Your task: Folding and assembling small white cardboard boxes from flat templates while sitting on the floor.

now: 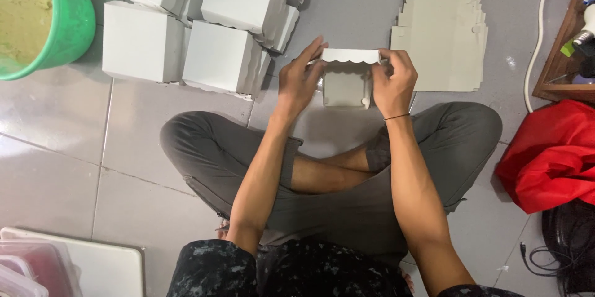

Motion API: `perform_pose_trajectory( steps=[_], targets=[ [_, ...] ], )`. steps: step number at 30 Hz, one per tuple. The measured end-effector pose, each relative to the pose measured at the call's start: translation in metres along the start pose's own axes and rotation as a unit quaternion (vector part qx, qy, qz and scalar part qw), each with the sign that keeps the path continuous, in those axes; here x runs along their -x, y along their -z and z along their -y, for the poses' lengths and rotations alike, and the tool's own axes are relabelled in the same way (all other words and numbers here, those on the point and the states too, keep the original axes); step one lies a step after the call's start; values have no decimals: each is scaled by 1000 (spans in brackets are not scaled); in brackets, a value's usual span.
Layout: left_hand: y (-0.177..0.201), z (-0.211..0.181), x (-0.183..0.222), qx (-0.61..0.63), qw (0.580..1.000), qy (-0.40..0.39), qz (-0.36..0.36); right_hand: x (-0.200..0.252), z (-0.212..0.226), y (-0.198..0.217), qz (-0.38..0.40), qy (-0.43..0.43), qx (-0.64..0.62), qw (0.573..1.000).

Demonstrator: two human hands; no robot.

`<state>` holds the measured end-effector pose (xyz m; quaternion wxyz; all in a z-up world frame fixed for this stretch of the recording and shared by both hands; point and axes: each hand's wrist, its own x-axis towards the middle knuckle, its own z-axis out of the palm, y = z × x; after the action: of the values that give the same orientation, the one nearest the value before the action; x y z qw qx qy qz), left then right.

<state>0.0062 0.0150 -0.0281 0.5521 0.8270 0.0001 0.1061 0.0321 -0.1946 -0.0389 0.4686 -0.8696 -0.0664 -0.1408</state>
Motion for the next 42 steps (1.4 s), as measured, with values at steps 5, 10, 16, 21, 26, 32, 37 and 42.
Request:
perform_pose_trajectory(
  steps=[5,10,16,21,26,32,37,42],
  targets=[
    [21,-19,-4,10,994,66,87,-3,-6,4,35,-84,-57,994],
    [30,-33,-7,-21,982,100,157,-4,-23,20,120,-142,0,982],
    [37,-46,-5,-50,966,142,211,-7,-12,43,243,-198,-11,950],
    [20,-3,3,-31,963,232,134,-2,-34,29,127,-353,-112,920],
    [-11,28,1,26,922,365,125,2,-48,7,170,-399,-108,895],
    [-24,41,5,51,927,362,86,10,-52,-2,176,-365,-86,910],
    [-25,31,5,-42,935,343,84,11,-35,-4,171,-319,-10,932],
    [-11,2,12,-226,883,344,227,11,-36,0,235,-317,83,915]
  ],
)
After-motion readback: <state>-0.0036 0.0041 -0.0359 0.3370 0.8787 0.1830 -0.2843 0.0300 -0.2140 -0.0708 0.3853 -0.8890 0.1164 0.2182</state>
